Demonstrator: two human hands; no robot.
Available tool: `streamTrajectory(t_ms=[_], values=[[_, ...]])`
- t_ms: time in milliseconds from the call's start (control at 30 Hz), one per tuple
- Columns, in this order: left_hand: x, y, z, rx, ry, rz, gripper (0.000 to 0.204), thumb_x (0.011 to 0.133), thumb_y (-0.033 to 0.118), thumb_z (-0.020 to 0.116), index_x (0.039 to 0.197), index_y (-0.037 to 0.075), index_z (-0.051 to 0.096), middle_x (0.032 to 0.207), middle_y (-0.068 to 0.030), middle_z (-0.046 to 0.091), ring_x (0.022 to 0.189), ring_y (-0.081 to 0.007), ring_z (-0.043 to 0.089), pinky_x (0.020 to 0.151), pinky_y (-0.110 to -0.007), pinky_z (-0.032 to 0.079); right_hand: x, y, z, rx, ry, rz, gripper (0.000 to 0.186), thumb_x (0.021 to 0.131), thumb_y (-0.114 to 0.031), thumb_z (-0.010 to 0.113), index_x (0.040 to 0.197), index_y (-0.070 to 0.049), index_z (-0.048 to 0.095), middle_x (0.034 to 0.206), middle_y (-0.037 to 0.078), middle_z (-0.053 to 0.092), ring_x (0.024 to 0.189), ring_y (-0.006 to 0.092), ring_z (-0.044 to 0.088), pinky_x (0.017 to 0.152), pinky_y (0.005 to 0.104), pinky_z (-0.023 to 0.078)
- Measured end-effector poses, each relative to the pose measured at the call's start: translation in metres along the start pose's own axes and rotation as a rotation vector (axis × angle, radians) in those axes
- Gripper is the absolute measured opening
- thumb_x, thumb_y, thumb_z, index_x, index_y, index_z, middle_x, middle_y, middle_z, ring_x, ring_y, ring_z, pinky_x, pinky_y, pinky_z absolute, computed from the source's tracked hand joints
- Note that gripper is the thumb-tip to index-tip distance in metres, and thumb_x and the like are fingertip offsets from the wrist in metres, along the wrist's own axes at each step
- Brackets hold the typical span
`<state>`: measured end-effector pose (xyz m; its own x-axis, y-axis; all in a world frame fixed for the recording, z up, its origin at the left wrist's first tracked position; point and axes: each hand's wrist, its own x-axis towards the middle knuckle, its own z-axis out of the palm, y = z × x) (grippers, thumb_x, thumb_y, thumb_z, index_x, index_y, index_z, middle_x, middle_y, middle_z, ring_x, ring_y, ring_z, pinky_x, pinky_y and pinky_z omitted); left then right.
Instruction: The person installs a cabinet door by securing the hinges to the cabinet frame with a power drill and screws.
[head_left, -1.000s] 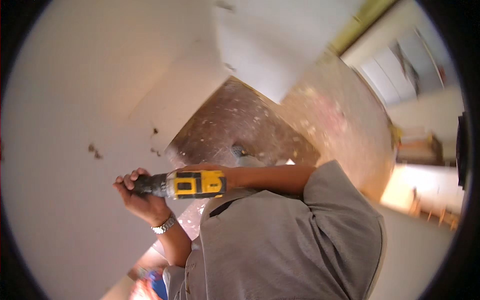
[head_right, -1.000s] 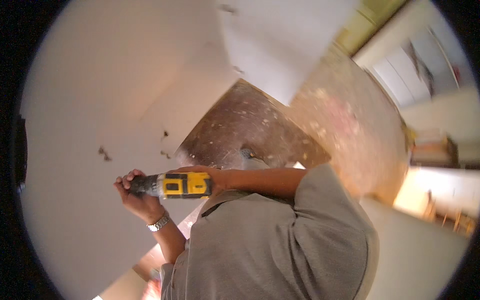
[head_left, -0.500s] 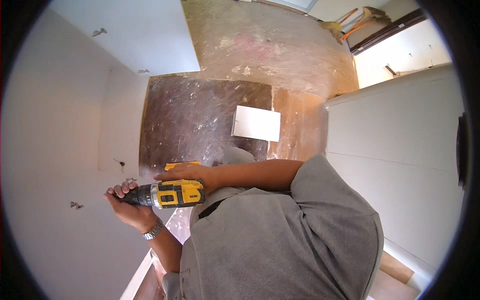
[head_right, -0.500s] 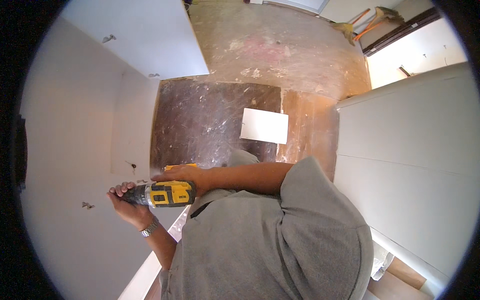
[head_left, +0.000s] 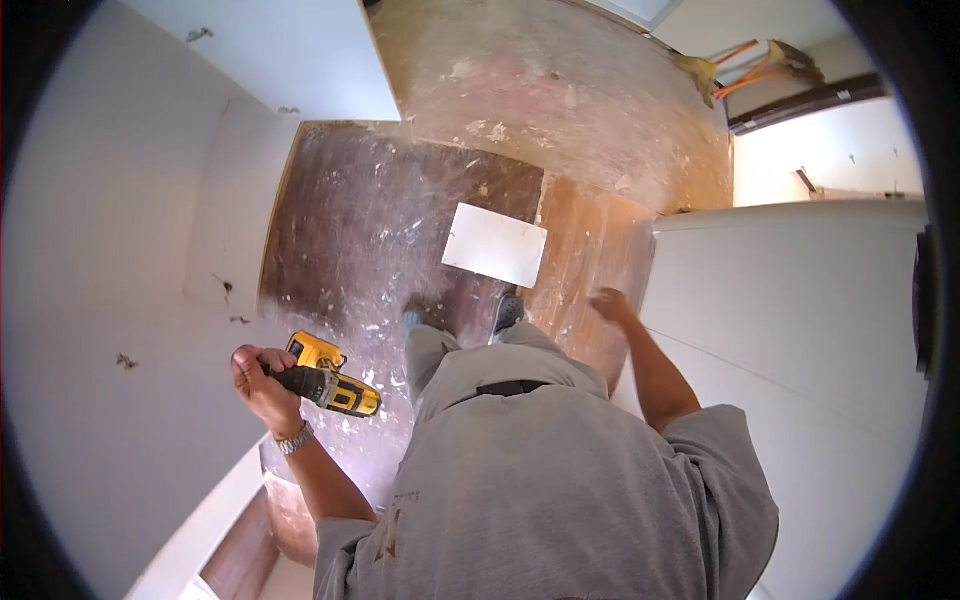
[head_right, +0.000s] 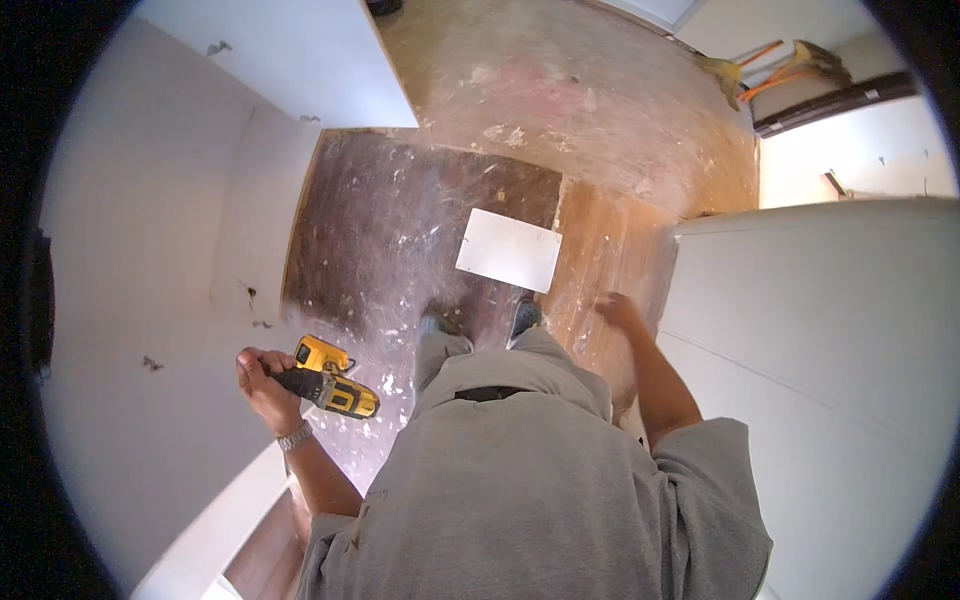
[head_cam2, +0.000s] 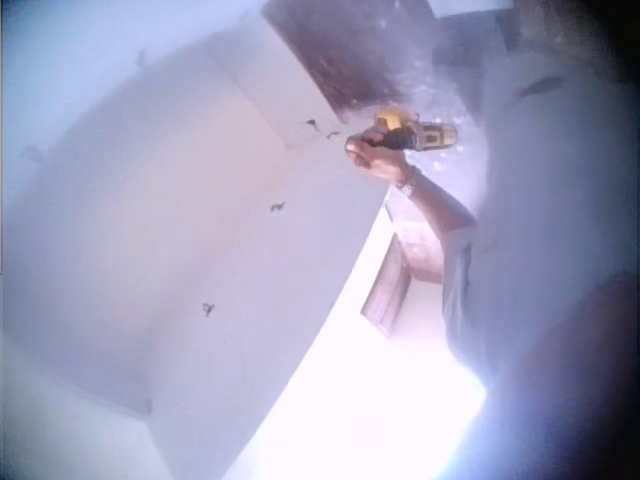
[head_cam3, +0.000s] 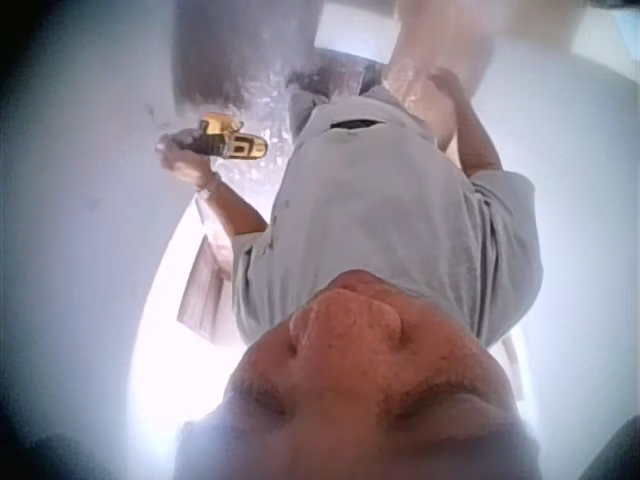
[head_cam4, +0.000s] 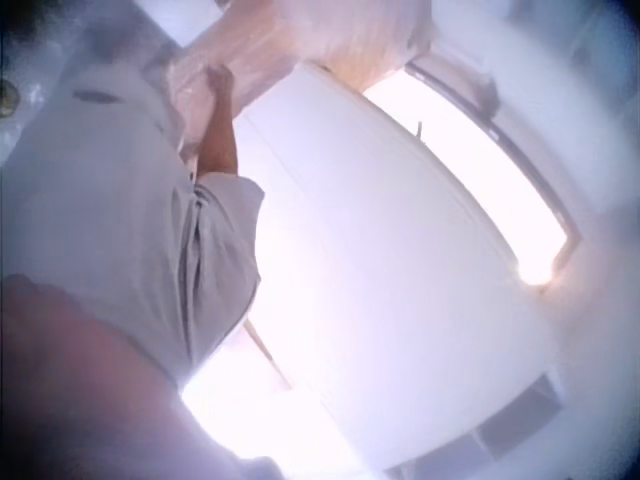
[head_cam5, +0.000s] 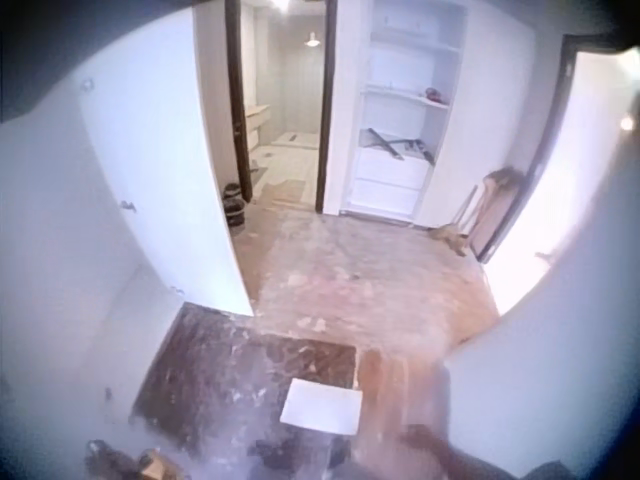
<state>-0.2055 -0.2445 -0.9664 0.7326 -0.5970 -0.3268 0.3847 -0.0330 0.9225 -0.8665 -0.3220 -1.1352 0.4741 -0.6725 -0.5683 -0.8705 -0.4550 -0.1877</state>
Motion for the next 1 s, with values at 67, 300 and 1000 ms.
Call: streamTrajectory(t_ms=[67,300,1000], values=[[-0.005,-0.016,-0.008,0.066,-0.012,-0.026,0.026,0.100,0.021,0.042,0.081,0.004,0.047,0.057,-0.0058,0.045,0.052,-0.0151,0.044,0.052,-0.031,0.044,-0.051,0.060,-0.002,0.645,0.236,0.801,0.034,0.082,-0.028,0.070,0.099,0.001,0.066,0.082,0.011,0.068,0.073,0.0249,0.062,0.068,0.0356,0.050],[-0.011,-0.104,-0.042,0.153,-0.122,-0.281,0.029,0.099,0.027,0.044,0.080,0.005,0.050,0.056,-0.0060,0.052,0.051,-0.0148,0.052,0.051,-0.029,0.044,-0.020,0.057,-0.073,0.811,-0.009,1.219,0.030,0.085,-0.032,0.065,0.106,-0.010,0.063,0.087,0.004,0.062,0.075,0.0176,0.056,0.061,0.0351,0.043],[-0.068,-0.154,-0.104,0.133,0.002,-0.332,0.030,0.100,0.022,0.040,0.079,0.003,0.049,0.056,-0.0071,0.053,0.048,-0.0148,0.053,0.047,-0.028,0.044,0.285,-0.097,-0.124,0.242,0.007,0.078,0.044,0.085,-0.031,0.062,0.116,0.000,0.061,0.099,0.014,0.068,0.086,0.0205,0.064,0.077,0.0314,0.050]])
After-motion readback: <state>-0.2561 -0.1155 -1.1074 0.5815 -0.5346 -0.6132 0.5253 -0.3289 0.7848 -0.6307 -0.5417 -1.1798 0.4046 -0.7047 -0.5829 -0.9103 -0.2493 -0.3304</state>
